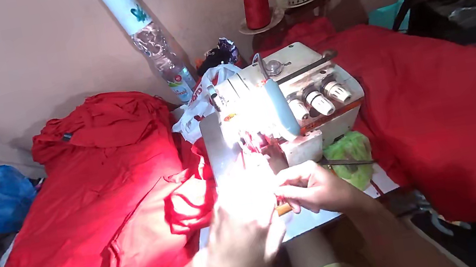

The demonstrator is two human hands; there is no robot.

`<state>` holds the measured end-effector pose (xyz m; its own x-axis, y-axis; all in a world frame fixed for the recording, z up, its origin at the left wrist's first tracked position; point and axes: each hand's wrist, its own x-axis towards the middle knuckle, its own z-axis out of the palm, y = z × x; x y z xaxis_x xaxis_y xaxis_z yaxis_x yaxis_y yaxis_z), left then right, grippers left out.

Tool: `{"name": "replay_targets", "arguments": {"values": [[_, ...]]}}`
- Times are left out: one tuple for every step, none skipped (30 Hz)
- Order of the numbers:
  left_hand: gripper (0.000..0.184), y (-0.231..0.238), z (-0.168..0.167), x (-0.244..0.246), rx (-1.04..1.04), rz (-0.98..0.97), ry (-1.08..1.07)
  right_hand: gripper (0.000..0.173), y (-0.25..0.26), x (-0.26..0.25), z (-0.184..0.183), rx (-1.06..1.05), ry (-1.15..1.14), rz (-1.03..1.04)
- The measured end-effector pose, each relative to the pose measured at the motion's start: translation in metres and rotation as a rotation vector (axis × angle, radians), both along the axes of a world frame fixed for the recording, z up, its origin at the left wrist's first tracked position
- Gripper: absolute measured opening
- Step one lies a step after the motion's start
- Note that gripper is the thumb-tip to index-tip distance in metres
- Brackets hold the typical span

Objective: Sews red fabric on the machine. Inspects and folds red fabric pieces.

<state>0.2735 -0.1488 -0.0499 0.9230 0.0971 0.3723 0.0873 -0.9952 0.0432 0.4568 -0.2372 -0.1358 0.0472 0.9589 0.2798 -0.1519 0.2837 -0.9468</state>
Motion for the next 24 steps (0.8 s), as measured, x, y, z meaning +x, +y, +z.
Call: {"name": "replay_targets", "arguments": {"values": [[0.025, -0.007, -0.012, 0.003, 0.127, 0.048, -0.055, 0.017, -0.003, 0.002, -0.001, 0.008, 0.03, 0.006], [0.025, -0.01, -0.021, 0.006, 0.211, 0.089, -0.1, 0.018, -0.008, 0.004, -0.002, 0.006, 0.044, -0.016], [0.023, -0.009, -0.027, 0.009, 0.253, 0.115, -0.131, 0.018, -0.012, 0.005, -0.001, -0.007, 0.054, -0.056], [0.022, -0.007, -0.03, 0.012, 0.268, 0.135, -0.159, 0.021, -0.017, 0.005, 0.001, -0.035, 0.068, -0.102], [0.021, -0.005, -0.033, 0.014, 0.28, 0.148, -0.187, 0.025, -0.021, 0.005, 0.004, -0.066, 0.081, -0.141], [0.021, -0.003, -0.034, 0.017, 0.291, 0.157, -0.213, 0.03, -0.025, 0.004, 0.006, -0.092, 0.09, -0.173], [0.021, -0.002, -0.035, 0.018, 0.295, 0.168, -0.223, 0.034, -0.029, 0.004, 0.007, -0.112, 0.1, -0.197], [0.022, -0.001, -0.036, 0.019, 0.3, 0.174, -0.224, 0.036, -0.032, 0.004, 0.006, -0.123, 0.103, -0.214], [0.022, 0.001, -0.037, 0.019, 0.3, 0.176, -0.224, 0.037, -0.035, 0.004, 0.005, -0.122, 0.1, -0.222], [0.023, 0.004, -0.039, 0.019, 0.285, 0.179, -0.224, 0.037, -0.037, 0.003, 0.004, -0.109, 0.098, -0.226], [0.024, 0.007, -0.04, 0.019, 0.251, 0.191, -0.219, 0.035, -0.037, 0.002, 0.003, -0.096, 0.095, -0.231], [0.026, 0.009, -0.039, 0.02, 0.198, 0.214, -0.197, 0.034, -0.038, 0.002, 0.002, -0.087, 0.09, -0.234], [0.027, 0.011, -0.037, 0.021, 0.133, 0.243, -0.162, 0.034, -0.037, 0.001, 0.003, -0.085, 0.082, -0.237], [0.027, 0.014, -0.033, 0.024, 0.071, 0.284, -0.129, 0.034, -0.037, 0.0, 0.004, -0.091, 0.076, -0.244], [0.026, 0.016, -0.029, 0.026, -0.016, 0.322, -0.101, 0.033, -0.036, -0.002, 0.007, -0.104, 0.069, -0.252], [0.024, 0.02, -0.025, 0.029, -0.11, 0.364, -0.079, 0.032, -0.035, -0.004, 0.01, -0.119, 0.06, -0.259], [0.021, 0.025, -0.022, 0.031, -0.172, 0.394, -0.082, 0.031, -0.034, -0.007, 0.012, -0.13, 0.052, -0.271], [0.019, 0.032, -0.023, 0.031, -0.216, 0.419, -0.091, 0.029, -0.033, -0.01, 0.015, -0.137, 0.049, -0.28], [0.017, 0.04, -0.028, 0.03, -0.225, 0.452, -0.088, 0.027, -0.031, -0.013, 0.016, -0.137, 0.047, -0.281], [0.019, 0.048, -0.032, 0.028, -0.229, 0.491, -0.07, 0.025, -0.029, -0.016, 0.018, -0.139, 0.041, -0.279], [0.02, 0.052, -0.035, 0.026, -0.235, 0.521, -0.061, 0.023, -0.028, -0.02, 0.02, -0.145, 0.031, -0.278], [0.02, 0.053, -0.035, 0.022, -0.235, 0.544, -0.064, 0.021, -0.026, -0.024, 0.021, -0.149, 0.02, -0.279], [0.022, 0.051, -0.034, 0.016, -0.229, 0.567, -0.061, 0.019, -0.025, -0.028, 0.022, -0.156, 0.004, -0.274], [0.023, 0.047, -0.032, 0.009, -0.201, 0.588, -0.059, 0.017, -0.023, -0.031, 0.022, -0.159, -0.014, -0.267]]}}
